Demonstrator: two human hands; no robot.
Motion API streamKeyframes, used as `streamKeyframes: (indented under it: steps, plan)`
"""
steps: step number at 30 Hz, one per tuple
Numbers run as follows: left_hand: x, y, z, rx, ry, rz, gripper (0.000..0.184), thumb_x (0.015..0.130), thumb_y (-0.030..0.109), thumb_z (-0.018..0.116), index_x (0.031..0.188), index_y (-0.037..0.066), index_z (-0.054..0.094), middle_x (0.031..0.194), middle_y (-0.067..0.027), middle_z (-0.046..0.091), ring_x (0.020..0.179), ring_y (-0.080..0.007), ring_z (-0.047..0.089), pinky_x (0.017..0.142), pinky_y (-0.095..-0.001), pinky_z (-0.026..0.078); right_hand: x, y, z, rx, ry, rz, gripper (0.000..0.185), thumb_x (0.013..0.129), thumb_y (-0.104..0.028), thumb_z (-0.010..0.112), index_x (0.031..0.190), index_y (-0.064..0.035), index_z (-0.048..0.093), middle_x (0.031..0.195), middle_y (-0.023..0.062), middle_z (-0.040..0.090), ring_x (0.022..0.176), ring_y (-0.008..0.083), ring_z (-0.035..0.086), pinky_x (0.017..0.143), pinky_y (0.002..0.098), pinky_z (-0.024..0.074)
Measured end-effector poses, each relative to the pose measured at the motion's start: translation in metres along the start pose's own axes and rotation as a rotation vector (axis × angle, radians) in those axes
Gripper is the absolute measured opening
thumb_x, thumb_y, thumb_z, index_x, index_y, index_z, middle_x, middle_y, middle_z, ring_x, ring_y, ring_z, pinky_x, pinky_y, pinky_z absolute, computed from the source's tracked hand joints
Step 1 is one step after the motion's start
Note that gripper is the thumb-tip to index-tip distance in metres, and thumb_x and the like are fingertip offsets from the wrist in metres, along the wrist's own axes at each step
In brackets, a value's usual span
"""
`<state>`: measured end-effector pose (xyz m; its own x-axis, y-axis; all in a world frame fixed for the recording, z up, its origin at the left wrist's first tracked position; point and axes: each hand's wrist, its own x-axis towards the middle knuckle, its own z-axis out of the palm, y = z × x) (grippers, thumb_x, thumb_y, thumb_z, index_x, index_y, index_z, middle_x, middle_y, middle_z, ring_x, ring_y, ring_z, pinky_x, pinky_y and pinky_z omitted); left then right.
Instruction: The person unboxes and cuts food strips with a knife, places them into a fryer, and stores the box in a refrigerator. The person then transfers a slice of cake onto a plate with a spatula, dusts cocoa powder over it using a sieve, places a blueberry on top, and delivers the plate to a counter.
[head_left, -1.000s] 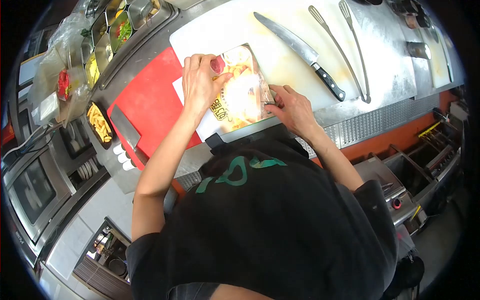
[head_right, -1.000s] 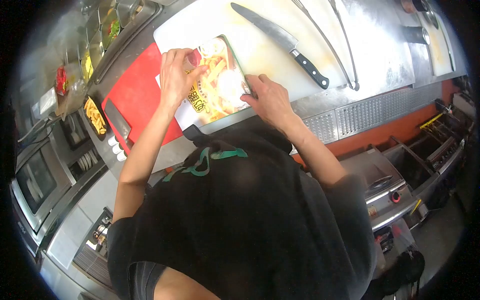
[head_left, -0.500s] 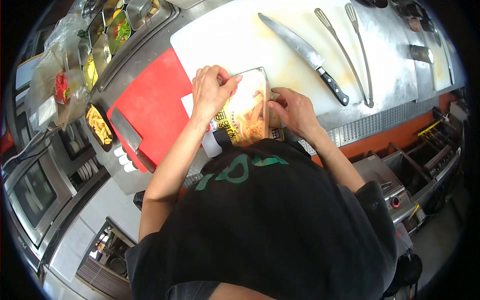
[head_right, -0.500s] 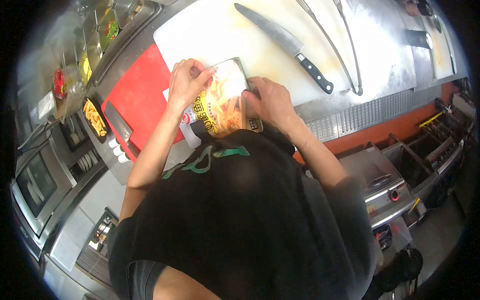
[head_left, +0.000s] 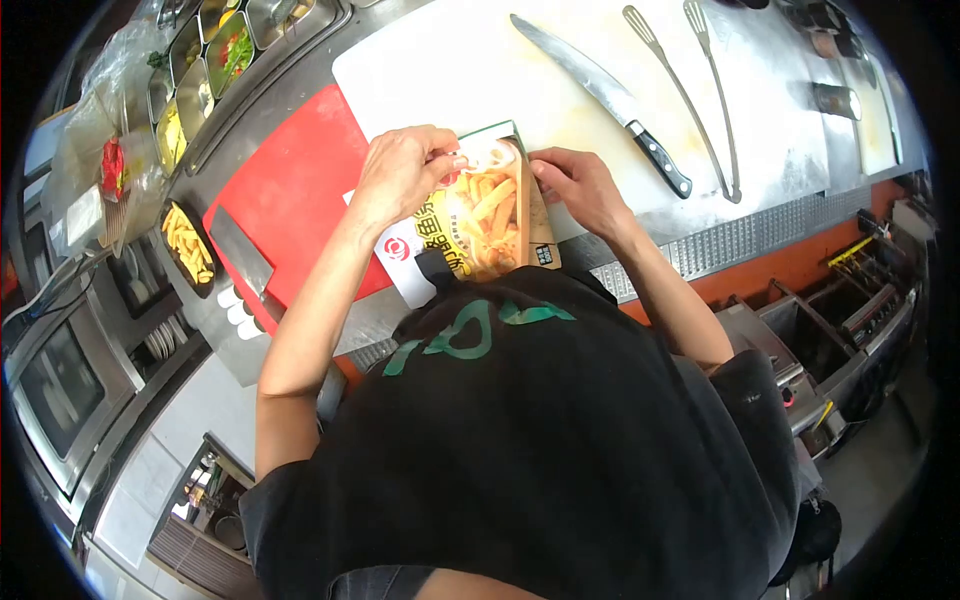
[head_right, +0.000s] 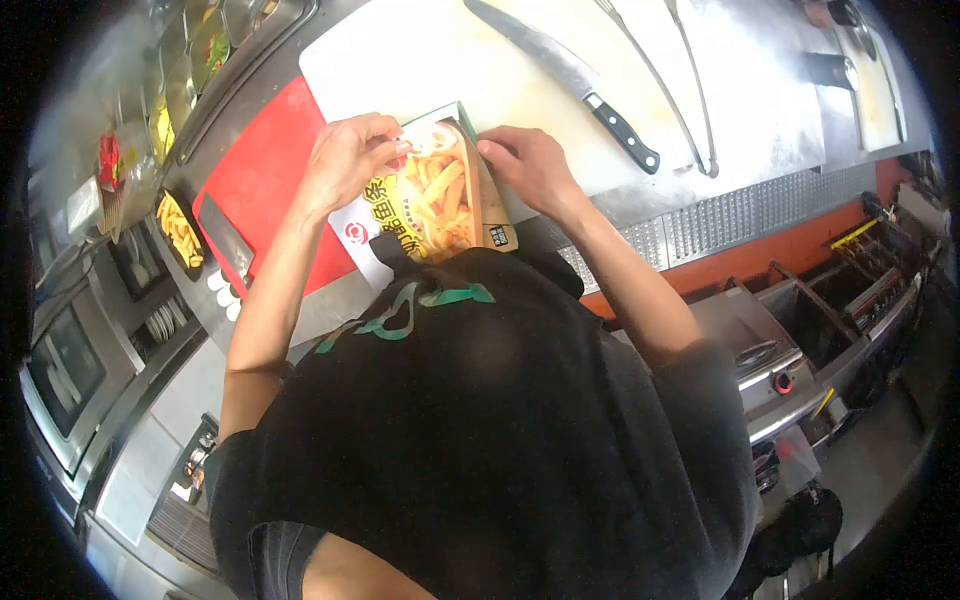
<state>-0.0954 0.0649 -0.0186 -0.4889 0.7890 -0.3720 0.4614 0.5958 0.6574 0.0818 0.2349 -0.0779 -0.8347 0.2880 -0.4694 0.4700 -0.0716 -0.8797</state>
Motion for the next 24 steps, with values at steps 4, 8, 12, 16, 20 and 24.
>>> streamKeyframes:
  steps: [4, 8, 12, 16, 20, 24]
  plan:
    - [0.001, -0.005, -0.012, -0.408, -0.259, -0.128, 0.019, 0.085, 0.022, 0.063, 0.088, 0.004, 0.059, 0.069, -0.0018, 0.058, 0.064, -0.0094, 0.056, 0.061, -0.0258, 0.046, 0.009, -0.012, -0.005, -0.168, -0.083, 0.065, 0.032, 0.086, -0.031, 0.058, 0.101, -0.0045, 0.067, 0.081, 0.0133, 0.069, 0.073, 0.0214, 0.065, 0.069, 0.0317, 0.0494]
    - [0.016, -0.027, -0.022, -0.587, -0.467, -0.191, 0.014, 0.089, 0.021, 0.059, 0.087, 0.007, 0.057, 0.071, 0.0066, 0.055, 0.055, 0.0009, 0.045, 0.055, -0.0163, 0.041, 0.002, -0.02, 0.005, -0.342, 0.051, -0.144, 0.033, 0.082, -0.031, 0.063, 0.105, -0.0077, 0.066, 0.078, 0.0107, 0.067, 0.075, 0.0258, 0.065, 0.07, 0.0349, 0.0503]
    - [-0.001, -0.046, -0.033, -0.84, -0.384, -0.098, 0.012, 0.088, 0.018, 0.061, 0.09, 0.007, 0.056, 0.073, 0.0049, 0.055, 0.056, 0.0007, 0.044, 0.053, -0.0142, 0.042, -0.003, -0.026, 0.007, -0.539, 0.076, -0.219, 0.04, 0.077, -0.017, 0.069, 0.114, -0.0046, 0.059, 0.087, 0.0086, 0.065, 0.074, 0.0192, 0.063, 0.072, 0.031, 0.0509]
    - [-0.031, -0.08, -0.078, -1.025, -0.08, 0.198, 0.018, 0.083, 0.019, 0.064, 0.085, 0.006, 0.053, 0.069, 0.0001, 0.05, 0.066, -0.0142, 0.049, 0.094, -0.0381, 0.044, 0.003, -0.01, 0.01, -0.559, 0.191, -0.365, 0.031, 0.08, -0.021, 0.065, 0.107, -0.0073, 0.062, 0.081, 0.0088, 0.064, 0.074, 0.0262, 0.062, 0.069, 0.0379, 0.0489]
    - [-0.092, -0.107, -0.108, -1.292, 0.105, 0.285, 0.056, 0.077, 0.063, 0.057, 0.081, 0.008, 0.051, 0.085, -0.0071, 0.054, 0.086, -0.023, 0.053, 0.099, -0.0408, 0.036, 0.014, -0.019, 0.008, -0.59, 0.215, -0.344, 0.026, 0.081, -0.016, 0.062, 0.105, -0.0071, 0.062, 0.081, 0.0085, 0.063, 0.074, 0.0269, 0.062, 0.068, 0.0382, 0.0484]
    - [-0.181, -0.156, -0.137, -0.884, 0.034, -0.237, 0.063, 0.076, 0.068, 0.054, 0.09, 0.006, 0.058, 0.115, -0.0129, 0.058, 0.097, -0.022, 0.055, 0.088, -0.033, 0.043, 0.03, -0.025, 0.009, -0.701, 0.235, -0.44, 0.026, 0.08, -0.014, 0.063, 0.105, -0.0072, 0.062, 0.079, 0.0089, 0.062, 0.076, 0.0283, 0.061, 0.066, 0.0393, 0.0479]
